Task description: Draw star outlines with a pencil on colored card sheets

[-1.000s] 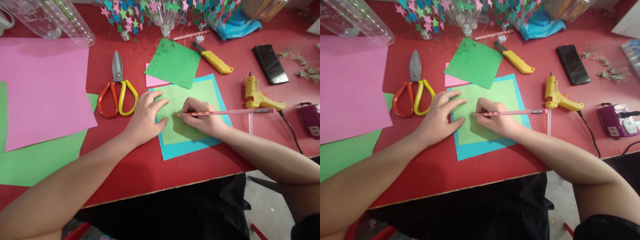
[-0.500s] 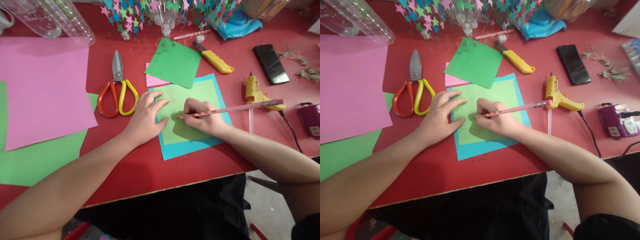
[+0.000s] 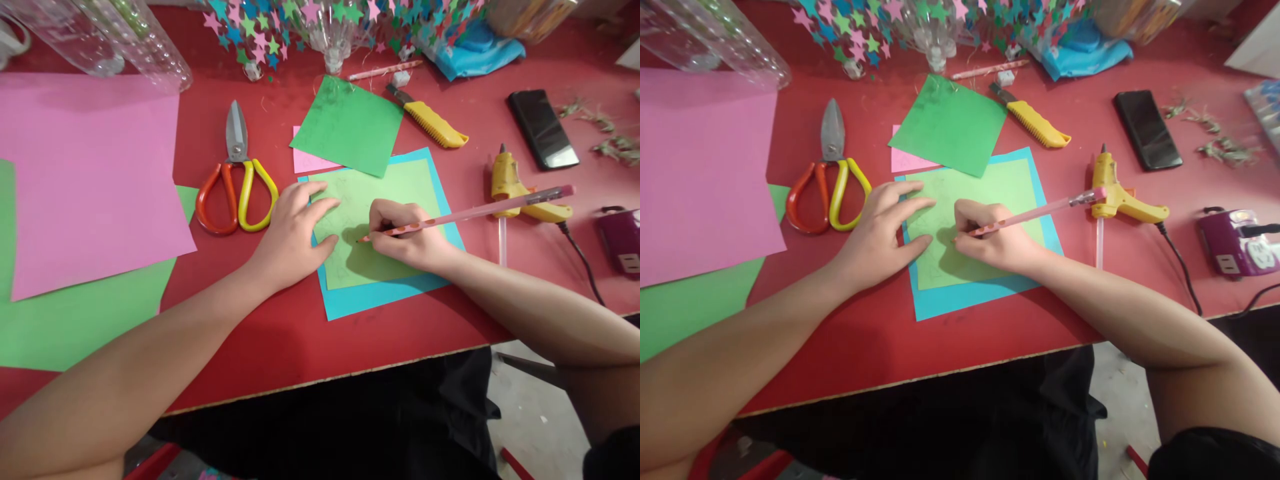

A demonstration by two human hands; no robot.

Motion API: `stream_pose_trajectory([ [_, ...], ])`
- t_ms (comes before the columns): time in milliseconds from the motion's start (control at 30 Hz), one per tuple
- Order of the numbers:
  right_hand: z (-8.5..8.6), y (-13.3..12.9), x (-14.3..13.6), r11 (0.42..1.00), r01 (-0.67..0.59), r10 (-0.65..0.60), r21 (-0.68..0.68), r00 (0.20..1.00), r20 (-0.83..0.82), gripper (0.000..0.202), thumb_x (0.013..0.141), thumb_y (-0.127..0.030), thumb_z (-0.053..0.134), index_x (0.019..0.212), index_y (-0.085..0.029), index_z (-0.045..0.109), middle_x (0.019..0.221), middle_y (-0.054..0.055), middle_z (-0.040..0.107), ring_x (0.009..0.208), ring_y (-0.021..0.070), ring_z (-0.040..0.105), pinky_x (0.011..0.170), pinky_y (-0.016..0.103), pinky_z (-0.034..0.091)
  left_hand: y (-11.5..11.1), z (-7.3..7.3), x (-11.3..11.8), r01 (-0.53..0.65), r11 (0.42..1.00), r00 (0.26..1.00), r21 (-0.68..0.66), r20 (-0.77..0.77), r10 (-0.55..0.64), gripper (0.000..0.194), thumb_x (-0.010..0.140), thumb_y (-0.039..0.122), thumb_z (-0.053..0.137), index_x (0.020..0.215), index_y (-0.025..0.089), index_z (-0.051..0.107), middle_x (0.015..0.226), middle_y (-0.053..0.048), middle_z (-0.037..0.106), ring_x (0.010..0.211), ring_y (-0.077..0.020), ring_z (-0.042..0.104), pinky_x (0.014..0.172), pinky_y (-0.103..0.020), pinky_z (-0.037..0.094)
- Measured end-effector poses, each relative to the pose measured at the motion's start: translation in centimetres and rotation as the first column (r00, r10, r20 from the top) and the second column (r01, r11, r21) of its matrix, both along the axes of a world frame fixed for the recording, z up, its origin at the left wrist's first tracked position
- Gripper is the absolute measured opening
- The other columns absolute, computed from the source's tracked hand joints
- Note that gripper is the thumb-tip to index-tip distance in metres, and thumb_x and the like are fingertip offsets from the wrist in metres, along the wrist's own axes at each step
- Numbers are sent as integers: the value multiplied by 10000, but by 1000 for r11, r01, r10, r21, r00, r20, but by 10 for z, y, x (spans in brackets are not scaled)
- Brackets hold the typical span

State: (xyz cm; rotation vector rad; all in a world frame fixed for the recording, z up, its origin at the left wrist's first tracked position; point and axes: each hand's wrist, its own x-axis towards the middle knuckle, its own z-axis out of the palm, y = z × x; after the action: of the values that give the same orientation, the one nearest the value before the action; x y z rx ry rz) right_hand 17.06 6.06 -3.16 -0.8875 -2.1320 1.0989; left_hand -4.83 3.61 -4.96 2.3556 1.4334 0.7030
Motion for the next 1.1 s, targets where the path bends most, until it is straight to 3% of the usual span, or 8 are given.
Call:
stream_pose_trajectory([
  [633, 0, -6, -3, 1000, -30, 30, -6, 997, 74, 126, 849, -160, 563, 758, -191, 481, 654, -44, 512, 580, 79, 465, 549, 211, 343, 1, 1, 0, -4, 1000, 1000, -22, 11, 4, 367, 830, 229, 608, 1195, 231, 571, 1376, -104, 475, 1323, -326, 411, 1124, -545, 340],
  [1100, 2, -7, -5, 999, 37, -38, 14, 997, 66, 162, 803, -131, 549, 718, -202, 431, 627, -55, 467, 559, 76, 423, 535, 218, 310, 0, 2, 0, -7, 1000, 1000, -19, 0, 7, 371, 827, 218, 609, 1196, 207, 575, 1382, -109, 472, 1333, -319, 402, 1138, -526, 334],
])
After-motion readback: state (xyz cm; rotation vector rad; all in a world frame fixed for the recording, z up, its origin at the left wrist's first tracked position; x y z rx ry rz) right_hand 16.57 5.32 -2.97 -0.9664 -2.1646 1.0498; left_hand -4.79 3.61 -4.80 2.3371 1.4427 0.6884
